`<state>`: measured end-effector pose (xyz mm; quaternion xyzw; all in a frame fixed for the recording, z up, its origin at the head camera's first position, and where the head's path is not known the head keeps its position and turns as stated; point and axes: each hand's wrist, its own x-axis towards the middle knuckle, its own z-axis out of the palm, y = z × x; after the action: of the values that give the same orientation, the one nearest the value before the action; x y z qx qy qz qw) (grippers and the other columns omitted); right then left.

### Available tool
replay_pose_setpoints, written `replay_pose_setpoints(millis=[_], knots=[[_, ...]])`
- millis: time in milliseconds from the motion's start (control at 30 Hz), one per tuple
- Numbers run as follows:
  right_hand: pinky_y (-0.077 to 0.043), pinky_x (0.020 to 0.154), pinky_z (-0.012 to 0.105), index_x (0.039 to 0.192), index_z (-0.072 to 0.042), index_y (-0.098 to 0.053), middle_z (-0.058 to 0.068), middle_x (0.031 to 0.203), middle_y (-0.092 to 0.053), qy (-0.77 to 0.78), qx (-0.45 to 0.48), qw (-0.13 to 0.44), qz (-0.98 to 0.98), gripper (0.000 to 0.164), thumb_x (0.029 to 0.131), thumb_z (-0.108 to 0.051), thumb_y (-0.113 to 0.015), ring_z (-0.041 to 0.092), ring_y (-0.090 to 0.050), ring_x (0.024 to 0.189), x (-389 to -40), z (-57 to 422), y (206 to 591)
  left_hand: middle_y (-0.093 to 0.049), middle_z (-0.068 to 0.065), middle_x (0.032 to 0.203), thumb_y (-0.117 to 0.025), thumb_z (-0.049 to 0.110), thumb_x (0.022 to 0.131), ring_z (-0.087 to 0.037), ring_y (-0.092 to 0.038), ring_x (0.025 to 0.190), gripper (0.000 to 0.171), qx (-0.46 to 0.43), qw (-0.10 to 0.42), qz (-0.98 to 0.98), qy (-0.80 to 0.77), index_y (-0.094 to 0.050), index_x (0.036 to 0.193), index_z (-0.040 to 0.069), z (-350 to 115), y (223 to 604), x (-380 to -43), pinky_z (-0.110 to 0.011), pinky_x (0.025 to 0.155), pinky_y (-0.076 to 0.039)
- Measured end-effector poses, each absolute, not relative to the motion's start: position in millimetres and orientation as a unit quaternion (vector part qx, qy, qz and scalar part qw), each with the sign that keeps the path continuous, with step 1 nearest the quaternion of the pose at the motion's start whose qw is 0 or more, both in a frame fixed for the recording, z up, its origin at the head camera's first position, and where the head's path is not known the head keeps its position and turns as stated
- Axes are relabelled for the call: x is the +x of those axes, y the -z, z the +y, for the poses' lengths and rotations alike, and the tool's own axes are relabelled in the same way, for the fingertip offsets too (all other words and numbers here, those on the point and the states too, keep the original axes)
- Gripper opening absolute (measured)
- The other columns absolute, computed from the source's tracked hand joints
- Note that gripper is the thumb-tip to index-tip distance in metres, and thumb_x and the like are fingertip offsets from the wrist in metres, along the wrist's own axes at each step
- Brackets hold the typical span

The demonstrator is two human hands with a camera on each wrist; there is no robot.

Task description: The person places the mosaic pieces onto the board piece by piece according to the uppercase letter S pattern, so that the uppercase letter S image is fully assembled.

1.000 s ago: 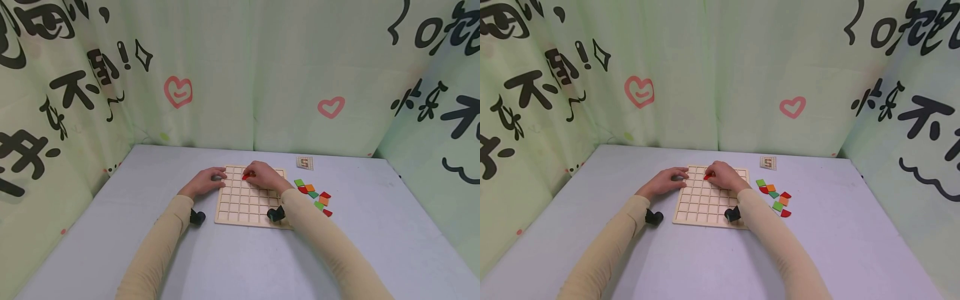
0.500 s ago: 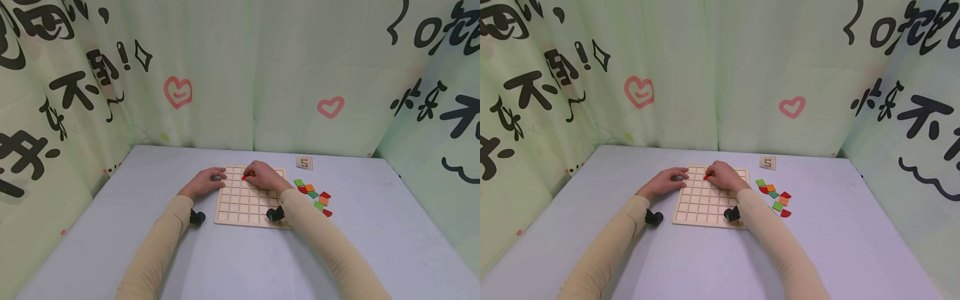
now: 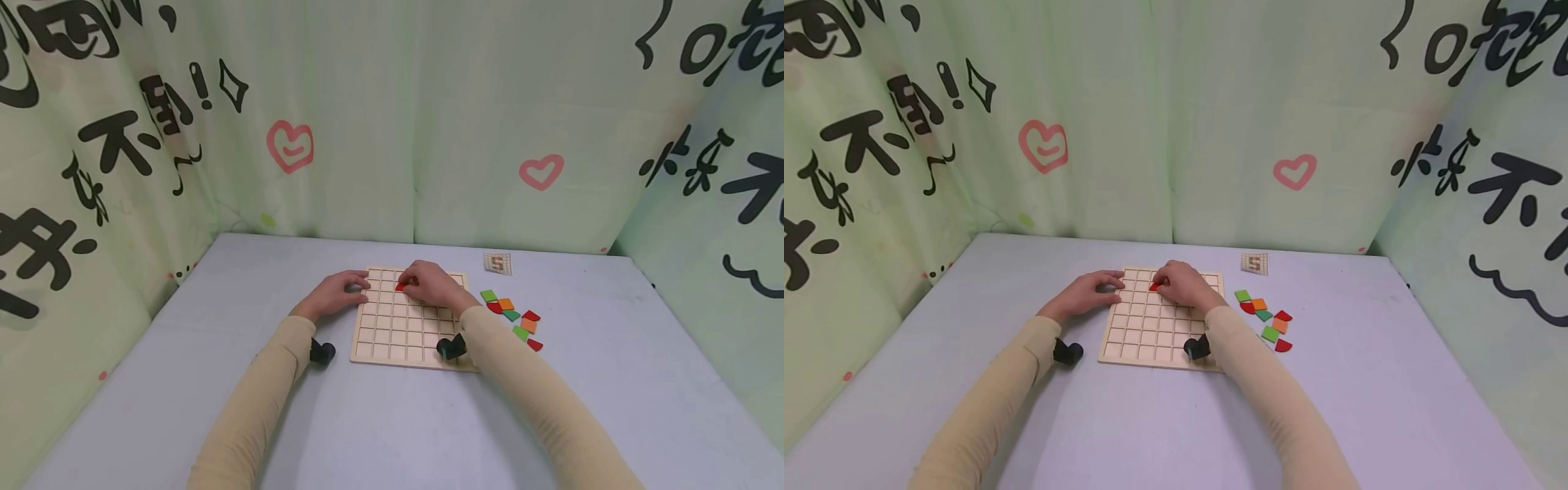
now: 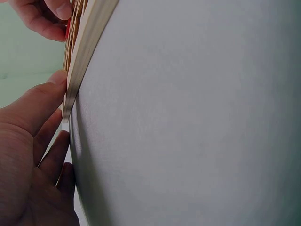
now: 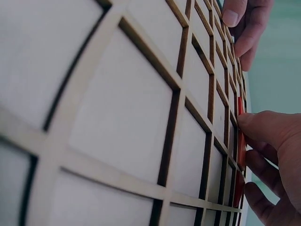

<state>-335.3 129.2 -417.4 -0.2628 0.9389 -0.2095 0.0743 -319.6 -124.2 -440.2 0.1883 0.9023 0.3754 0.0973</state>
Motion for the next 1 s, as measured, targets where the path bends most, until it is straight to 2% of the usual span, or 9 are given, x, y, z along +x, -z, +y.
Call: replay_pose_setpoints(millis=[200,400,800,1000], knots=[[-0.053,0.099,0.042,0.122,-0.005,-0.07,0.012,0.119,-0.067,0.219,-0.255,0.07,0.939,0.027,0.098,-0.016,-0.062,0.026,-0.061,0.108,-335,132,417,-0.047,-0.006,0.155,-0.071,0.021,0.094,-0.028,-0.033,0.15,0.03,0.183,0.1,0.902,-0.378,-0.069,0.121,0.007,-123,440,-320,-0.044,0.126,-0.025],[-0.051,0.102,0.045,0.127,-0.004,-0.067,0.013,0.122,-0.064,0.258,-0.202,0.05,0.943,0.032,0.1,-0.019,-0.059,0.029,-0.059,0.113,-331,148,411,-0.046,-0.005,0.156,-0.071,0.02,0.094,-0.028,-0.032,0.151,0.031,0.178,0.104,0.903,-0.377,-0.068,0.122,0.007,-122,440,-319,-0.044,0.126,-0.025],[-0.052,0.1,0.05,0.128,0.0,-0.063,0.019,0.123,-0.065,0.287,-0.106,0.004,0.952,0.034,0.101,-0.021,-0.06,0.035,-0.061,0.115,-312,217,415,-0.047,-0.006,0.156,-0.071,0.022,0.094,-0.029,-0.032,0.151,0.031,0.184,0.099,0.904,-0.372,-0.069,0.121,0.007,-123,442,-322,-0.044,0.126,-0.025],[-0.051,0.102,0.052,0.133,0.0,-0.059,0.02,0.13,-0.062,0.301,-0.068,0.022,0.951,0.04,0.101,-0.025,-0.059,0.036,-0.057,0.12,-304,251,415,-0.047,-0.005,0.155,-0.071,0.021,0.094,-0.028,-0.033,0.15,0.03,0.186,0.097,0.905,-0.369,-0.069,0.121,0.008,-124,445,-323,-0.044,0.126,-0.026]])
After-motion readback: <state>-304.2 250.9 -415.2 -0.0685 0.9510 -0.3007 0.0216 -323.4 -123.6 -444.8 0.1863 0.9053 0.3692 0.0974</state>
